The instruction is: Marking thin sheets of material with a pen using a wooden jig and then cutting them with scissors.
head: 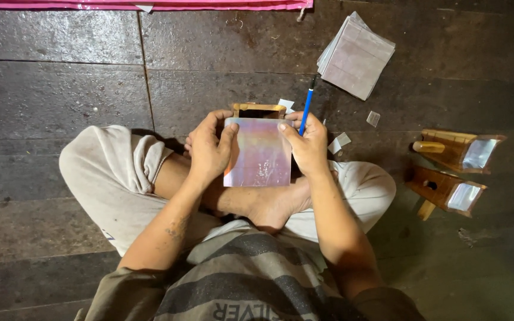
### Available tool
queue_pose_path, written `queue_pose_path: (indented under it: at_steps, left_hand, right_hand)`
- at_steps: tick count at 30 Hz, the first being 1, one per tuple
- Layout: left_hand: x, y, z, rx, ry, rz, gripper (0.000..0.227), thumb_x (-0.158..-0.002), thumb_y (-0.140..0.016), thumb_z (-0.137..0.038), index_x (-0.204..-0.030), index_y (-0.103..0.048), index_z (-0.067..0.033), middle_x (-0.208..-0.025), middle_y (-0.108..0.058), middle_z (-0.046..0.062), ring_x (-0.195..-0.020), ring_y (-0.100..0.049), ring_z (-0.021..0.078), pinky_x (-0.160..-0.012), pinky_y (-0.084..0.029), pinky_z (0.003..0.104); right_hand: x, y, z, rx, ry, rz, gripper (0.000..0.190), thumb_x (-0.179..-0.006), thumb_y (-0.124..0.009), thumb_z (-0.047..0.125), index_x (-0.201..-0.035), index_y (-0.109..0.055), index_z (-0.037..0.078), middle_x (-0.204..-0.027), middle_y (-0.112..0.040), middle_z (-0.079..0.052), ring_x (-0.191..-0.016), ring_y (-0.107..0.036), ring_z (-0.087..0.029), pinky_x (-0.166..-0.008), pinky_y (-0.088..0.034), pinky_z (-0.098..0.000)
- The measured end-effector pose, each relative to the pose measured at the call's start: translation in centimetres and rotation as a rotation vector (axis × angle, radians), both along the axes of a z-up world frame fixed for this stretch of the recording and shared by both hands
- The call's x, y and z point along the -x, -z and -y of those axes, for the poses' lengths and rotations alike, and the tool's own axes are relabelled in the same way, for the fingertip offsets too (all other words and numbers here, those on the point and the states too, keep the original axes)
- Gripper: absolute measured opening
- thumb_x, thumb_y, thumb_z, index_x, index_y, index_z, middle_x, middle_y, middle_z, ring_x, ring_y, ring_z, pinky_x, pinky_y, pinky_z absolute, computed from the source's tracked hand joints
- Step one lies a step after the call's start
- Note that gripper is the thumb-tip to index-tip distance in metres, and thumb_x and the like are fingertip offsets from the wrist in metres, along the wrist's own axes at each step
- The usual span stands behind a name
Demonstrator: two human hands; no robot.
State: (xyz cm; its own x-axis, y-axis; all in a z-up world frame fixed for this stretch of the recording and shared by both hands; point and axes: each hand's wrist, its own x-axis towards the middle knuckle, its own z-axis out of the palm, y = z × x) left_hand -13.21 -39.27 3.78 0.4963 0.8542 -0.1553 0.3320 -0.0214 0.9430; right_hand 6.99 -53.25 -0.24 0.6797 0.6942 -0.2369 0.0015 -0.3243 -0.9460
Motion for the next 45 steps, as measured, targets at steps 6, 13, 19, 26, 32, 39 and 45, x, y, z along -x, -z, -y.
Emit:
queue_pose_path:
  at_steps: [6, 13, 19, 26, 32, 39, 45]
  left_hand:
    - [-0.2, -0.4, 0.0, -0.026, 0.003, 0.026, 0.019, -0.095, -0.071, -0.006, -0.114, -0.071, -0.0018, -0.088, -0.075, 0.018, -0.085, -0.075, 0.0348, -0.074, -0.059, 0.042]
    - [0.0, 1.1, 0.3, -0.050, -0.001, 0.056, 0.020, -0.095, -0.071, -0.005, -0.115, -0.072, -0.0015, -0.085, -0.074, 0.015, -0.084, -0.074, 0.0329, -0.076, -0.059, 0.041]
    - [0.0, 0.8, 0.3, -0.051, 0.004, 0.075, 0.021, -0.095, -0.071, -0.004, -0.116, -0.071, -0.0005, -0.090, -0.074, 0.018, -0.090, -0.074, 0.0364, -0.080, -0.058, 0.044]
    - [-0.1, 0.9, 0.4, -0.046, -0.001, 0.065, 0.021, -0.096, -0.070, -0.004, -0.116, -0.071, -0.0003, -0.088, -0.073, 0.017, -0.088, -0.074, 0.0353, -0.079, -0.058, 0.043]
    - [-0.1, 0.7, 0.3, -0.054, 0.014, 0.039, 0.021, -0.096, -0.069, -0.005, -0.117, -0.070, -0.0001, -0.091, -0.073, 0.018, -0.091, -0.073, 0.0371, -0.081, -0.057, 0.045]
    - [-0.3, 0.9, 0.5, -0.077, -0.008, 0.017, 0.022, -0.095, -0.072, -0.007, -0.116, -0.071, -0.0021, -0.096, -0.074, 0.017, -0.096, -0.073, 0.0371, -0.086, -0.056, 0.046]
    - [-0.9, -0.5, 0.4, -0.127, -0.029, -0.039, 0.019, -0.096, -0.071, -0.008, -0.114, -0.070, -0.0029, -0.099, -0.074, 0.018, -0.095, -0.072, 0.0411, -0.084, -0.057, 0.047]
  right_hand:
    - [0.4, -0.4, -0.1, -0.003, 0.004, 0.012, 0.022, -0.085, -0.081, 0.003, -0.105, -0.073, 0.002, -0.077, -0.065, -0.005, -0.063, -0.056, -0.005, -0.055, -0.050, -0.0195]
    - [0.6, -1.0, -0.2, 0.007, 0.012, 0.023, 0.022, -0.084, -0.081, 0.002, -0.105, -0.074, 0.003, -0.076, -0.065, -0.003, -0.063, -0.055, -0.004, -0.056, -0.049, -0.0175]
    - [0.6, -1.5, -0.5, 0.008, 0.021, 0.000, 0.020, -0.085, -0.080, 0.002, -0.104, -0.074, 0.003, -0.075, -0.065, -0.003, -0.063, -0.056, -0.003, -0.056, -0.049, -0.0174]
    - [0.8, -2.0, -0.7, -0.005, 0.001, 0.041, 0.019, -0.086, -0.080, 0.003, -0.104, -0.075, 0.002, -0.072, -0.063, -0.002, -0.062, -0.053, -0.004, -0.055, -0.047, -0.0187]
    - [0.7, -1.8, -0.6, 0.015, -0.007, 0.099, 0.019, -0.085, -0.081, 0.003, -0.104, -0.075, 0.003, -0.072, -0.064, -0.002, -0.061, -0.054, -0.005, -0.055, -0.047, -0.0193]
    - [1.0, -1.0, -0.4, 0.015, 0.013, 0.092, 0.022, -0.088, -0.080, 0.005, -0.108, -0.074, 0.004, -0.078, -0.067, -0.002, -0.067, -0.057, -0.005, -0.060, -0.050, -0.0199]
    - [0.8, 0.2, 0.0, -0.044, 0.141, 0.034, 0.062, -0.083, -0.081, 0.001, -0.137, -0.051, 0.001, -0.100, -0.058, -0.011, -0.075, -0.063, -0.015, -0.066, -0.059, -0.0290]
